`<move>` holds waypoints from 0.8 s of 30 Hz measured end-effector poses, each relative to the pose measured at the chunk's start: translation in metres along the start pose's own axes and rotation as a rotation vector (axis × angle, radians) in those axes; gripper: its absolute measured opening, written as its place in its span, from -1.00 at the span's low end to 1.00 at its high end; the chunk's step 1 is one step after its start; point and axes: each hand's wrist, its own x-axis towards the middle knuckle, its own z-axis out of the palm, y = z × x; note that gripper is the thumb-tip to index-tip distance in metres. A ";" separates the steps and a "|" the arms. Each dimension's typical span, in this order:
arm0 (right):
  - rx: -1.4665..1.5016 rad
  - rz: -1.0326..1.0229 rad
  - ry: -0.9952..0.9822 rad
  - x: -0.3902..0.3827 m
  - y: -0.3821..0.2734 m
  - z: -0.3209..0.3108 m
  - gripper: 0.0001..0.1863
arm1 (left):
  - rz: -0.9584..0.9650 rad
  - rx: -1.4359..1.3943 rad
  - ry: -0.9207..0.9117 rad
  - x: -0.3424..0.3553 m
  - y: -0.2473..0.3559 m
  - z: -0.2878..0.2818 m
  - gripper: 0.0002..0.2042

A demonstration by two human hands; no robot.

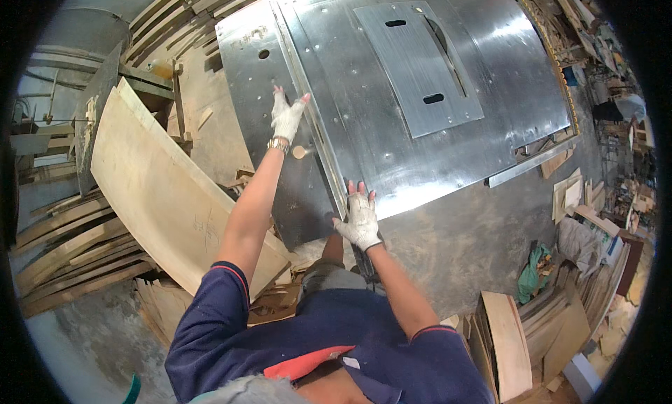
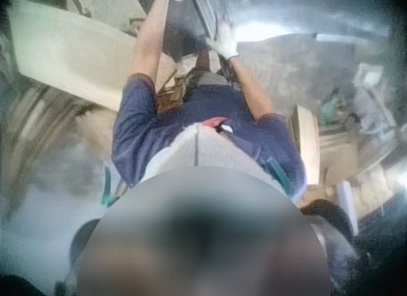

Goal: The person adjusts the fence on a table saw, then cuts several pieces of plywood into smaller sections. The person handles the wood by hand and uses the table saw to make straight cuts.

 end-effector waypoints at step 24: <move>0.104 0.035 0.007 0.038 0.012 -0.002 0.12 | -0.211 0.223 -0.038 0.107 0.013 0.051 0.03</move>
